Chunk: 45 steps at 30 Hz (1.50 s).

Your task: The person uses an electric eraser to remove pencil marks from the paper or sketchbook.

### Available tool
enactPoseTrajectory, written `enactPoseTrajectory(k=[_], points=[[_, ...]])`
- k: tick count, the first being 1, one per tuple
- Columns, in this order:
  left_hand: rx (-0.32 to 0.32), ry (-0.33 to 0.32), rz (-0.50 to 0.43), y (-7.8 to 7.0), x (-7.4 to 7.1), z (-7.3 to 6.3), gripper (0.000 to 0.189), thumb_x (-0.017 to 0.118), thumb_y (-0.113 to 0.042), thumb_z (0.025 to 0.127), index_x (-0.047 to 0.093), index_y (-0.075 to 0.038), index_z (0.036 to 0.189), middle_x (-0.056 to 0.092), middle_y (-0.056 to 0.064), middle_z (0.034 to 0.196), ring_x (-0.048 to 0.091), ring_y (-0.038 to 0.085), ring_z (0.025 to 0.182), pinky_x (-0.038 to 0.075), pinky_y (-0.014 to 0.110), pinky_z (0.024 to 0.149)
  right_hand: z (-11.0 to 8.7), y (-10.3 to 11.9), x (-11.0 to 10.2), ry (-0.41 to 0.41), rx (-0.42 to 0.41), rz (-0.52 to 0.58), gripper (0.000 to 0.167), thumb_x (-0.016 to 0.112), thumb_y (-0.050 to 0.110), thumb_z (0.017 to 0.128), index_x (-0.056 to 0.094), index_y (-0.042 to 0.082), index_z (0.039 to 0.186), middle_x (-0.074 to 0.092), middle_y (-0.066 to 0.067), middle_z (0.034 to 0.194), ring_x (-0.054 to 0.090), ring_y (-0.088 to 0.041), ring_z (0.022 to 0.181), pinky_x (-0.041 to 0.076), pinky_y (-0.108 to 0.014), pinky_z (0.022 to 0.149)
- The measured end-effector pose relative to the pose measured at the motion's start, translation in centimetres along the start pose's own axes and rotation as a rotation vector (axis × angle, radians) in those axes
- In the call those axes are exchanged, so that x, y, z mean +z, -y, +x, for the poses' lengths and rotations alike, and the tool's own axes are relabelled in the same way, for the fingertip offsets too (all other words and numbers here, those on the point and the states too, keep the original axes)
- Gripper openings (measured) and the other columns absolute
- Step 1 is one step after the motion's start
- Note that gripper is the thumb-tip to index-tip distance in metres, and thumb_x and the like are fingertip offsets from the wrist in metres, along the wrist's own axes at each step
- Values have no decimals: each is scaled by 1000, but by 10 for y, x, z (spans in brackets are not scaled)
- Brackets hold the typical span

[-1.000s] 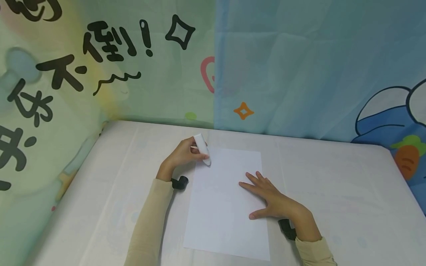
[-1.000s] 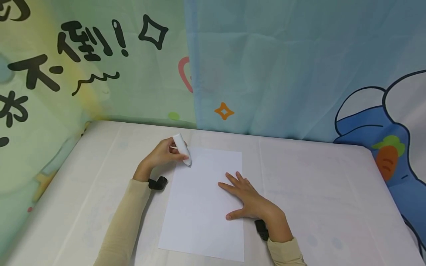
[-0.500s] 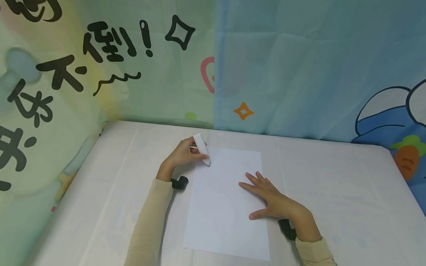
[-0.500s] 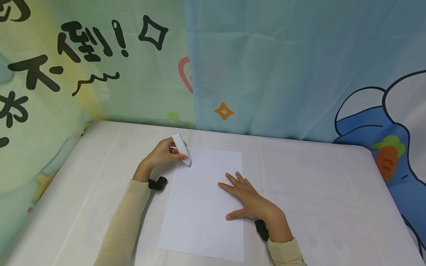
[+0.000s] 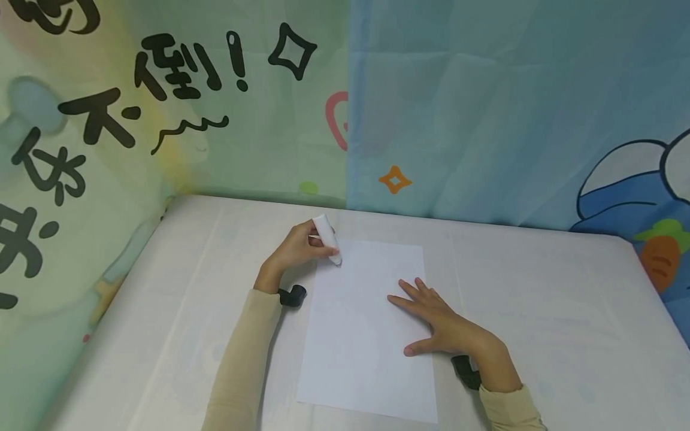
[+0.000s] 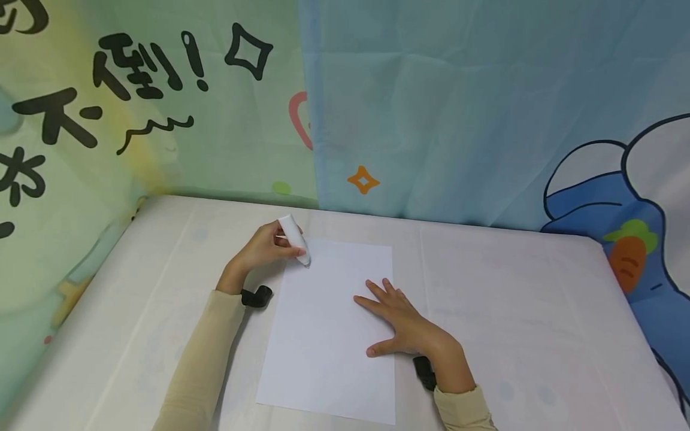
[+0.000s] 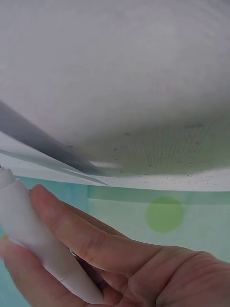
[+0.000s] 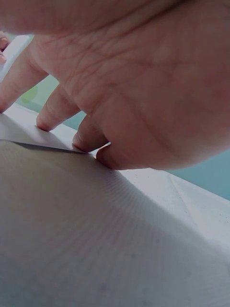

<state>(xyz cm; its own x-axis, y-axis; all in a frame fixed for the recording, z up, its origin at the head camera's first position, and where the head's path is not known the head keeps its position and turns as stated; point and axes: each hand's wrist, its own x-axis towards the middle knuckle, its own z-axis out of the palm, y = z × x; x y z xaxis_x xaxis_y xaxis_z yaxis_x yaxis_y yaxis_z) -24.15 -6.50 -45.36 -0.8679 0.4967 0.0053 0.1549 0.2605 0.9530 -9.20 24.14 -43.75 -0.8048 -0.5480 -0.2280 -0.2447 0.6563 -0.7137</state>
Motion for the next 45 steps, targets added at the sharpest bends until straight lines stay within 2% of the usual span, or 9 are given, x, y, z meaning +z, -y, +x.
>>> enactPoseTrajectory(k=[10,17,21,28,33,45], points=[[-10,-50,-30,-1,1,2,41,76,3,81,54,10,116,63,23,106,69,31,95,57,30,79,0,-1,0,4,-12,3,90,82,38,76,37,12,149,11,-20,161,-6,-45,146,-8,-54,117],[6,-67,-42,1,1,3,42,75,4,82,53,9,117,61,25,109,67,37,101,57,32,82,1,-2,-1,2,-16,-1,90,82,39,75,38,11,149,12,-20,161,-6,-46,146,-7,-56,117],[7,-78,-34,1,1,4,43,75,3,82,53,10,118,61,26,110,67,37,100,57,32,81,1,-2,0,5,4,-4,91,82,38,74,38,12,149,12,-19,161,-6,-44,147,-7,-54,117],[23,-96,-34,1,2,5,42,75,4,82,53,10,116,62,27,109,68,37,99,58,32,81,0,0,0,-12,-27,7,89,82,39,76,39,11,149,12,-20,161,-5,-46,146,-6,-58,116],[28,-107,-29,1,2,6,42,76,4,81,52,8,115,62,24,106,68,37,98,58,32,81,1,0,0,1,-2,8,91,82,38,74,39,11,149,12,-19,161,-6,-45,146,-8,-55,117],[19,-134,-48,1,6,6,40,75,4,82,51,5,113,61,21,105,67,36,99,57,31,81,0,-1,0,-6,-11,10,90,82,39,74,39,11,149,12,-19,161,-6,-45,146,-6,-59,116]])
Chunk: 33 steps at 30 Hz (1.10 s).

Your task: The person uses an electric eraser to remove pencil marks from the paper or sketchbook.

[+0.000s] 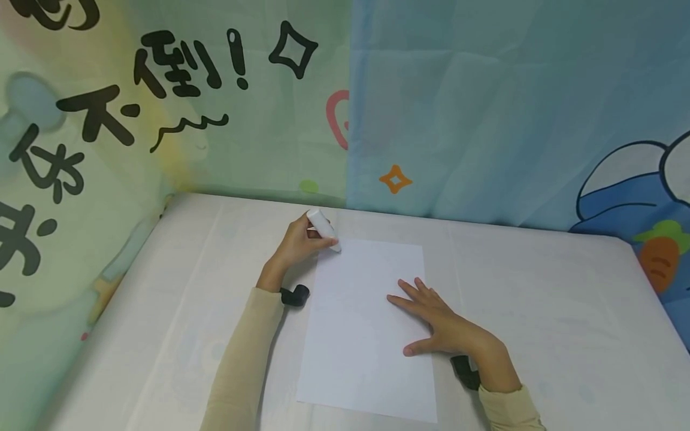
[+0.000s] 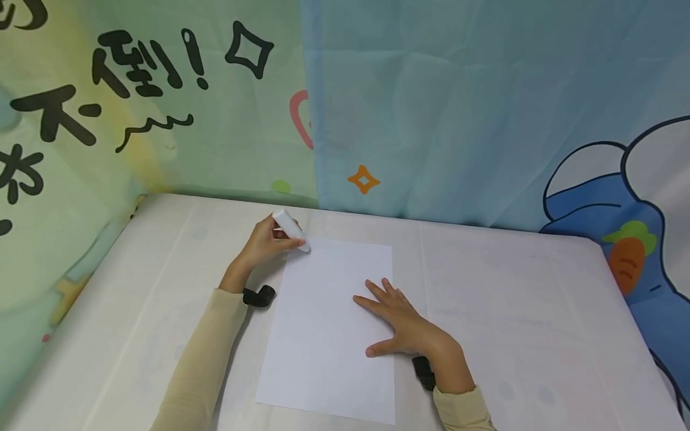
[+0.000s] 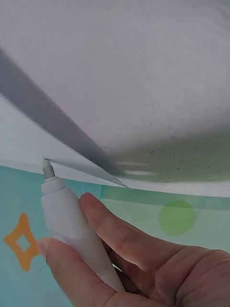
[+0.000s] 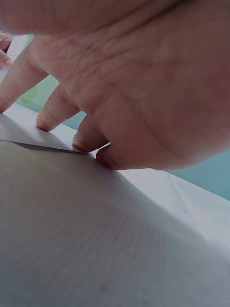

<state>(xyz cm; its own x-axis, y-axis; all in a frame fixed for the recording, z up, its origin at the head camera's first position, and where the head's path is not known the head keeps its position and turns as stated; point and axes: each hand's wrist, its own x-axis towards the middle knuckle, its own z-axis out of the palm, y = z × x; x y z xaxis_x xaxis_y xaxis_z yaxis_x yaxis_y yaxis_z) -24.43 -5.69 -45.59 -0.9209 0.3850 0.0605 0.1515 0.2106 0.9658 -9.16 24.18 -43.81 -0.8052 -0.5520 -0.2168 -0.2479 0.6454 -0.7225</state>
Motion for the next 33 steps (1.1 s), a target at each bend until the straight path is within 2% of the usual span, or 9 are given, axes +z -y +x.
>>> enactPoseTrajectory(k=[6,19,26,33], points=[[-13,-7,3,0,1,0,40,75,3,83,50,5,113,61,21,107,67,36,101,57,32,82,1,-1,0,9,0,2,90,82,39,75,39,11,149,11,-20,161,-7,-46,146,-7,-60,115],[46,-11,34,5,2,3,39,75,3,83,50,6,113,62,23,109,67,36,101,56,30,85,1,-3,1,9,11,-13,91,82,39,74,38,13,149,12,-19,161,-6,-45,146,-7,-58,116],[19,5,22,2,2,1,40,75,4,82,50,6,114,61,22,110,66,36,102,56,30,84,1,0,0,5,2,-8,90,83,39,74,39,11,148,12,-20,161,-5,-47,146,-4,-63,114],[22,45,25,0,-2,-1,40,75,3,82,51,5,114,59,20,108,67,36,101,57,30,82,2,0,0,12,23,-13,91,83,39,74,39,12,149,11,-19,161,-6,-45,146,-5,-61,115]])
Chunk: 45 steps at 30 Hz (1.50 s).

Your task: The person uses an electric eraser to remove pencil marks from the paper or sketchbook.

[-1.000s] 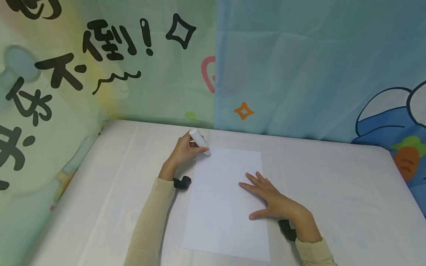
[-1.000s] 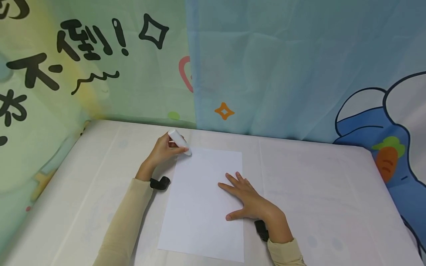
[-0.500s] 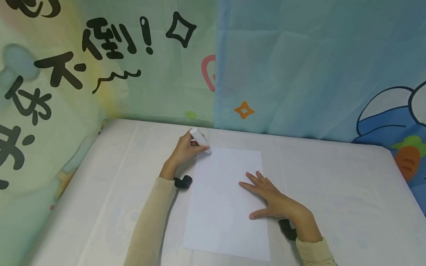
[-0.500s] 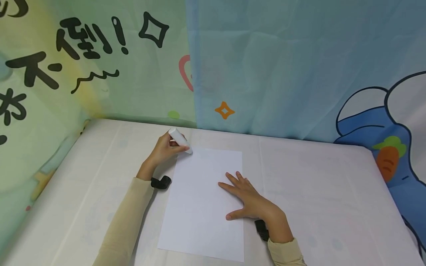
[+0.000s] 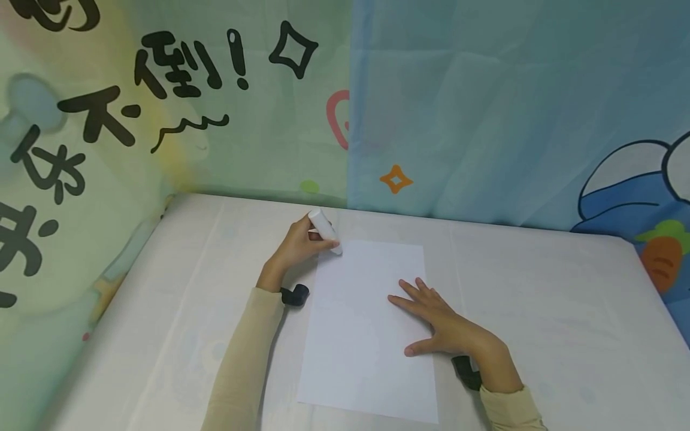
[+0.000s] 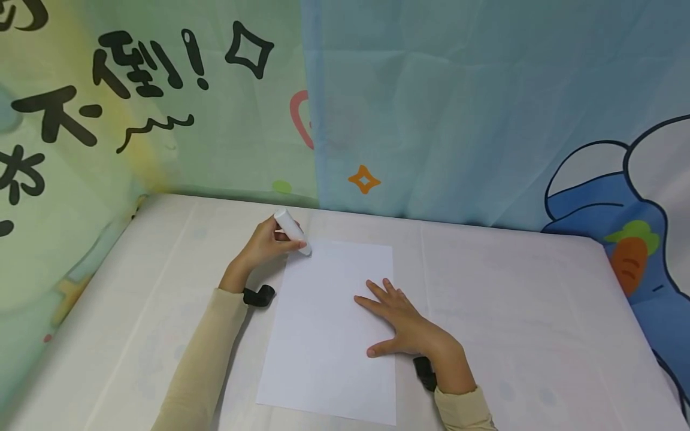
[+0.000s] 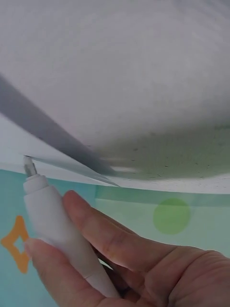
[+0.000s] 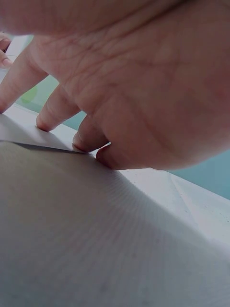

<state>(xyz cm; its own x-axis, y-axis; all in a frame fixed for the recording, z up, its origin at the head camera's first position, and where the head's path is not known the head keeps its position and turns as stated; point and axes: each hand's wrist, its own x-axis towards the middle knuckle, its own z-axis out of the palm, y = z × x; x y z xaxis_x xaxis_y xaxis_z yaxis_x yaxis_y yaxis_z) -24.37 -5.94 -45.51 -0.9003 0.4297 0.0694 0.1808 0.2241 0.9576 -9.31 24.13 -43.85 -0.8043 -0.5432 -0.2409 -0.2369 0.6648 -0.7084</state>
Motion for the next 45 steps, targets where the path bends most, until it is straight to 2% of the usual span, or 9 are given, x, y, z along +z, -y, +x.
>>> enactPoseTrajectory(k=[18,26,32,41,45], points=[[-58,50,36,-1,-5,-3,42,79,-1,79,55,5,113,64,19,105,69,26,91,56,27,77,-2,-1,-1,9,11,5,91,82,39,74,37,14,150,10,-17,162,-7,-42,147,-7,-55,117],[-38,64,98,-1,-6,-3,43,81,-3,78,56,4,113,66,18,103,66,19,86,52,24,75,-2,0,-2,9,12,5,92,83,38,74,37,14,150,10,-16,162,-7,-43,147,-6,-60,116],[-45,81,86,-1,-6,-3,44,81,-3,78,57,4,114,66,18,102,64,15,81,50,23,74,-2,1,-2,8,25,-9,92,83,38,73,38,15,150,10,-16,162,-6,-43,147,-4,-63,114],[-67,107,76,-2,-6,-4,46,81,-2,78,56,6,115,66,18,102,64,13,79,50,22,74,-2,0,-1,7,-6,30,90,82,37,75,37,14,150,10,-17,162,-8,-43,147,-7,-59,116],[-60,108,74,-3,-6,-4,45,81,-2,78,56,6,114,66,18,102,64,12,79,50,21,73,-2,1,-1,7,6,18,91,83,37,74,37,14,150,10,-17,162,-7,-43,147,-6,-60,115]])
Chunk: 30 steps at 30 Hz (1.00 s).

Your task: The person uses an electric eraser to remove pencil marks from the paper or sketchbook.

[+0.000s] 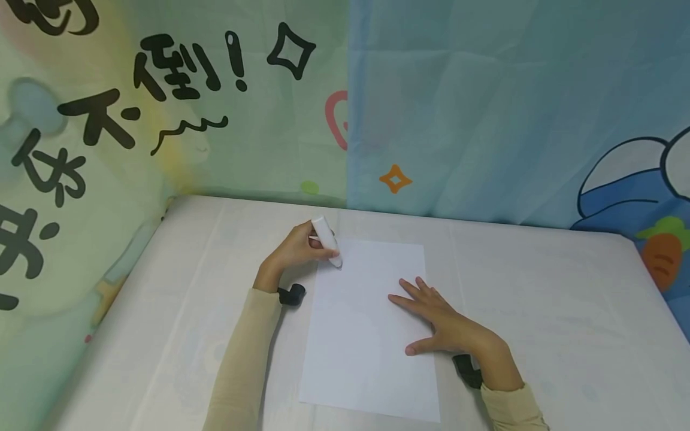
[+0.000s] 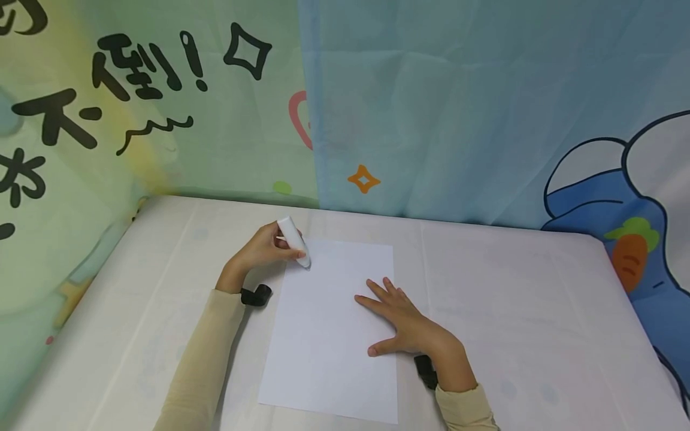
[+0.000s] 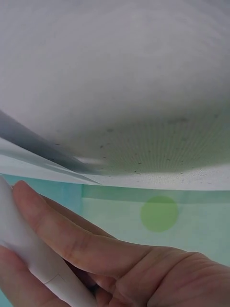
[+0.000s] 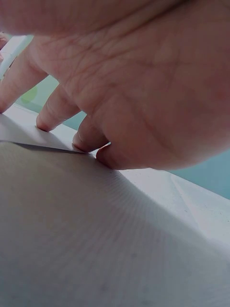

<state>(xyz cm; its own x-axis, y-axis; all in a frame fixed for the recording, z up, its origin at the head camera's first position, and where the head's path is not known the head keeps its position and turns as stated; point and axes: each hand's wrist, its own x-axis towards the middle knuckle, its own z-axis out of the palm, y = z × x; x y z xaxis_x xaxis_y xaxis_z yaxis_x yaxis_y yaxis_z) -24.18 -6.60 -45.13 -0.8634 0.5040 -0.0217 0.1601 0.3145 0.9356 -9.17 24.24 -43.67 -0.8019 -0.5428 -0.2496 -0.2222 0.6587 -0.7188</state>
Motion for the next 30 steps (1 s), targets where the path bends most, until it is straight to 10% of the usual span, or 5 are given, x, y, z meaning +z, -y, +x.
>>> enactPoseTrajectory(k=[30], points=[[-28,-116,-92,-2,-1,0,44,77,0,82,53,5,119,58,20,113,66,32,98,57,30,80,-1,1,0,-1,1,12,92,82,38,74,38,13,150,10,-17,162,-8,-43,147,-6,-59,116]])
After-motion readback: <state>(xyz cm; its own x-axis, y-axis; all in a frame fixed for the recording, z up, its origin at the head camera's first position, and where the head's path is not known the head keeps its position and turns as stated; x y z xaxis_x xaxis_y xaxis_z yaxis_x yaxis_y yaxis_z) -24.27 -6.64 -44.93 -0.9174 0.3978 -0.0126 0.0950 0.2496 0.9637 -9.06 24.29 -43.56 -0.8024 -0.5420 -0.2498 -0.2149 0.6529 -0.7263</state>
